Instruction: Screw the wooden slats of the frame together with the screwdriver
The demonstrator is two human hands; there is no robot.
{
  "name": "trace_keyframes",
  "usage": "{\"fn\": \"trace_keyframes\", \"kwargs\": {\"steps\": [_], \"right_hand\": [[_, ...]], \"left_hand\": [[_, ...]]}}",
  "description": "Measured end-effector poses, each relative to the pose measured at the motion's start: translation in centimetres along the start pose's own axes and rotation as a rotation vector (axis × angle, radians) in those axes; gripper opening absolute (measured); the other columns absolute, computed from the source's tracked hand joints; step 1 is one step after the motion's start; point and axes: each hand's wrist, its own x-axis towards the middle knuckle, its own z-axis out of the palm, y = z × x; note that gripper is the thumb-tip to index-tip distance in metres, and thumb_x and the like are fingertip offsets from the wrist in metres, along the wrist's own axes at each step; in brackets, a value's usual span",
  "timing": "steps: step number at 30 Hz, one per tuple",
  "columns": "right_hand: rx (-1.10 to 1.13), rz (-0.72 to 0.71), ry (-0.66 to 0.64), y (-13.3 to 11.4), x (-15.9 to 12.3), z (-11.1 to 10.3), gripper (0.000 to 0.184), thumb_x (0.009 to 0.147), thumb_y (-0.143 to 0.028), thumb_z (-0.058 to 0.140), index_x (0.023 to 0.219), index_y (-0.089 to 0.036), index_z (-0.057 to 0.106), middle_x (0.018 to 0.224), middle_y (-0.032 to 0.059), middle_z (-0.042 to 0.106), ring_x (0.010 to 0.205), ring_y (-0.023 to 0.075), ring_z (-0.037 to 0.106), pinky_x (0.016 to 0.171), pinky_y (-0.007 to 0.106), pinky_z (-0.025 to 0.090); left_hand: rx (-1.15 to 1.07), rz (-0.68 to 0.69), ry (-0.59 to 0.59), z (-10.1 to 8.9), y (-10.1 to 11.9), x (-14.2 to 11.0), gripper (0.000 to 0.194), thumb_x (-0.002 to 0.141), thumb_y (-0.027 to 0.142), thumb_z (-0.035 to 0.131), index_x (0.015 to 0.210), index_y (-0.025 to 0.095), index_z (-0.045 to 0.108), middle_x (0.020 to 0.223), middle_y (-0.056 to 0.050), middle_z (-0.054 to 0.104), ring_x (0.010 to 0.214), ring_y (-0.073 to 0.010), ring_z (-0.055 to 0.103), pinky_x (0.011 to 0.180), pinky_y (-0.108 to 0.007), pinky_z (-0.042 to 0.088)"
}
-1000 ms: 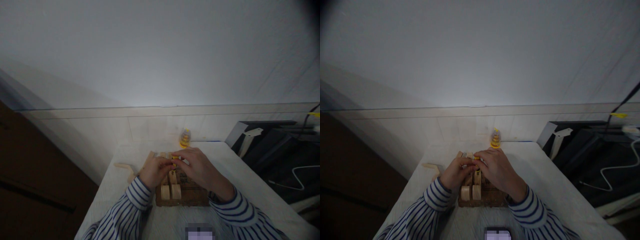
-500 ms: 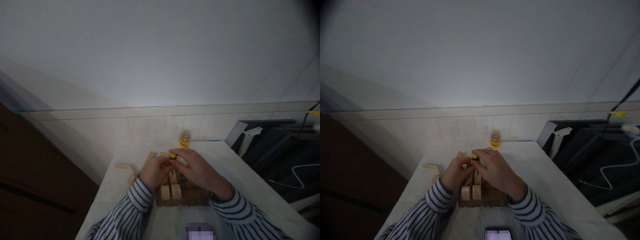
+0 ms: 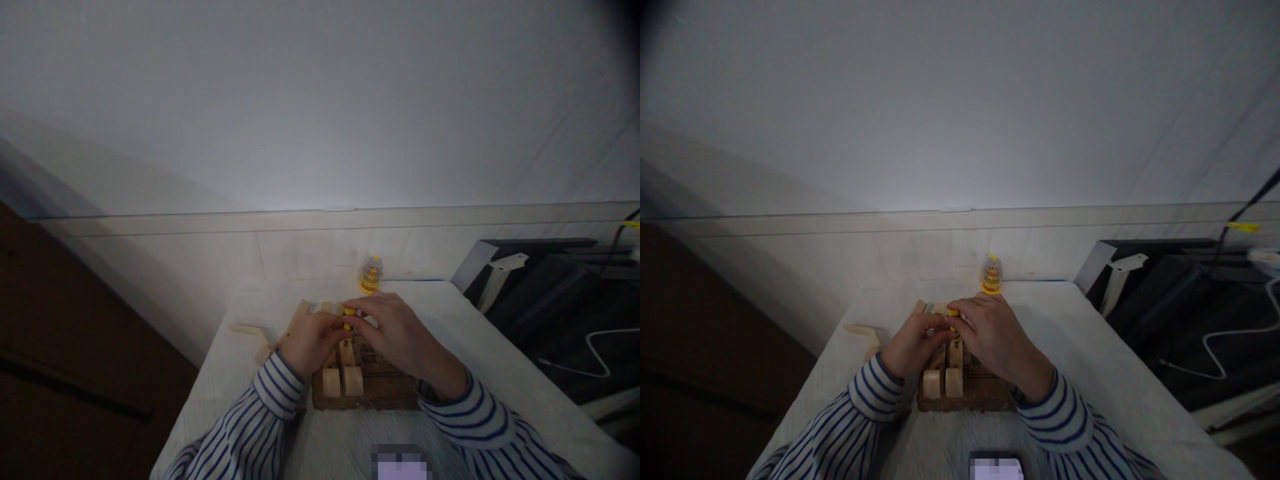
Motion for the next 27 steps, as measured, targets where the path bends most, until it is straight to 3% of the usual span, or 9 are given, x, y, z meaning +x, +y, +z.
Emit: {"fn": "trace_keyframes", "kwargs": {"steps": [9, 17, 24, 27], "right_hand": [[-0.056, 0.027, -0.006, -0.2, -0.1, 0.1, 0.019, 0.084, -0.031, 0.053, 0.094, -0.019, 0.063, 0.081, 0.0033, 0.067, 0.079, 0.0189, 0.060, 0.074, 0.034, 0.041], [-0.048, 0.053, -0.031, -0.3, 0.0, 0.0, 0.017, 0.084, -0.030, 0.053, 0.094, -0.019, 0.061, 0.080, 0.0031, 0.065, 0.079, 0.0195, 0.059, 0.072, 0.034, 0.042], [0.051, 0.029, 0.031, 0.1, -0.3, 0.6, 0.032, 0.085, -0.029, 0.050, 0.113, -0.015, 0.055, 0.107, 0.0092, 0.064, 0.098, 0.0203, 0.057, 0.084, 0.036, 0.043], [0.061, 0.003, 0.007, 0.0, -0.2, 0.4, 0.026, 0.086, -0.025, 0.049, 0.109, -0.016, 0.058, 0.104, 0.0070, 0.066, 0.096, 0.0190, 0.058, 0.084, 0.034, 0.043]], "left_hand": [[-0.014, -0.002, -0.050, -0.2, 0.3, 0.2, 0.022, 0.082, 0.019, 0.050, 0.095, 0.013, 0.067, 0.083, -0.005, 0.068, 0.075, -0.0157, 0.058, 0.069, -0.023, 0.044], [0.144, -0.148, 0.100, 0.0, 1.3, 0.0, 0.020, 0.076, 0.031, 0.058, 0.084, 0.018, 0.070, 0.070, -0.001, 0.066, 0.064, -0.0142, 0.056, 0.059, -0.023, 0.040], [0.144, -0.175, 0.106, 0.0, 1.6, 0.0, 0.021, 0.078, 0.028, 0.054, 0.083, 0.017, 0.071, 0.070, -0.003, 0.068, 0.062, -0.0140, 0.057, 0.058, -0.023, 0.041], [0.098, -0.156, 0.092, -0.1, 1.8, 0.0, 0.020, 0.078, 0.027, 0.055, 0.086, 0.018, 0.071, 0.073, -0.003, 0.069, 0.063, -0.0138, 0.058, 0.060, -0.023, 0.043]]}}
